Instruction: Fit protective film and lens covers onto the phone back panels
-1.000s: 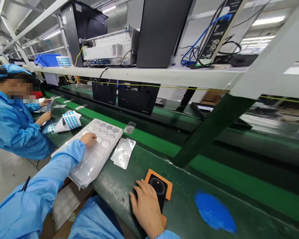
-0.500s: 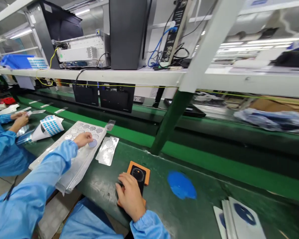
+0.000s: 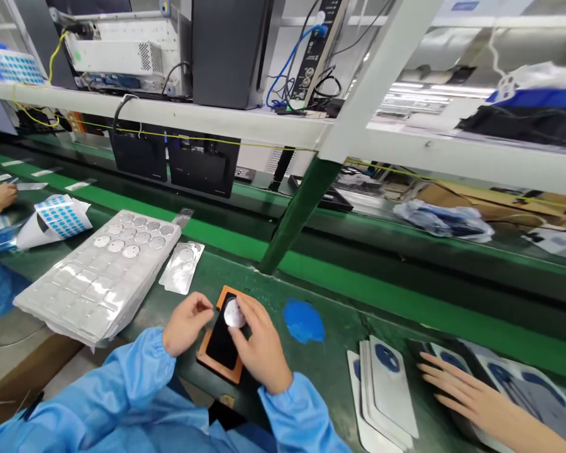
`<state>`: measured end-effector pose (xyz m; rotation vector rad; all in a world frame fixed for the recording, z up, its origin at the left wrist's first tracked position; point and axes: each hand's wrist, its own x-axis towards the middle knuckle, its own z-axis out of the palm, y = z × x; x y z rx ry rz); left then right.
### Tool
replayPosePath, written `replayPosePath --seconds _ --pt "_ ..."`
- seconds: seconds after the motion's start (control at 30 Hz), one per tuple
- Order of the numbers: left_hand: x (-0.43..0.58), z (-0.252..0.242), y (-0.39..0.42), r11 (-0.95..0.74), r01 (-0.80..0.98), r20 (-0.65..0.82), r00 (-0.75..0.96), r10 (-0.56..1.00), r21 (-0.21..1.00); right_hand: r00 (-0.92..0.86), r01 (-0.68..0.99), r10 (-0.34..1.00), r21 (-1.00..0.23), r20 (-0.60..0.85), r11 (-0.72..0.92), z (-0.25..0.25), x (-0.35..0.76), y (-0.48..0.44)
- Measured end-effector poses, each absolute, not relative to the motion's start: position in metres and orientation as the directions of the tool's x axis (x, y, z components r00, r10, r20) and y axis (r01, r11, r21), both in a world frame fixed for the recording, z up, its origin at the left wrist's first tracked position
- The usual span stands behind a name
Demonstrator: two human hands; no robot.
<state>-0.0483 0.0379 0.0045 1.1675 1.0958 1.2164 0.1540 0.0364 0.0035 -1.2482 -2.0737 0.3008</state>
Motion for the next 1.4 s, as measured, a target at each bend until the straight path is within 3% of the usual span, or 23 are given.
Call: replayPosePath --seconds 0.13,0.3,0.47,0.73,0.97,1.1,1.27,1.4 --pt "-0.068 -0.013 0.049 -0.094 0.209 0.108 -0.056 0.993 0.973 -0.410 0.781 0.870 -0.387 0.275 0.491 -0.009 0.167 0.083" --pt "-0.071 -0.030 0.044 -0.227 0.434 0.256 -0.008 0.967 0.872 -0.380 0.813 0.887 -0.363 0.263 0.456 -0.026 0.164 0.083" --pt "-0.068 -0.028 0.051 -0.326 0.490 0.346 0.053 0.937 0.808 -0.450 0.803 0.859 -0.311 0.243 0.508 -0.035 0.163 0.062" --pt "-0.045 -0.014 0.072 -0.526 0.532 0.462 0.261 0.847 0.664 -0.489 0.782 0.848 -0.326 0.206 0.531 -0.026 0.167 0.065" --pt "-0.031 -0.033 0.080 -0.620 0.626 0.414 0.464 0.783 0.473 -0.369 0.859 0.893 -0.273 0.256 0.433 -0.022 0.164 0.047" --pt "-0.029 -0.044 0.083 -0.611 0.697 0.393 0.478 0.786 0.375 -0.148 0.943 0.947 -0.247 0.285 0.222 -0.016 0.223 0.033" --pt "-0.025 -0.044 0.083 -0.606 0.715 0.419 0.460 0.783 0.348 0.424 0.904 0.839 -0.214 0.341 -0.370 -0.015 0.346 -0.012" --pt "-0.022 -0.043 0.081 -0.600 0.715 0.438 0.439 0.784 0.359 0.531 0.847 0.805 -0.173 0.263 -0.502 -0.031 0.381 -0.035"
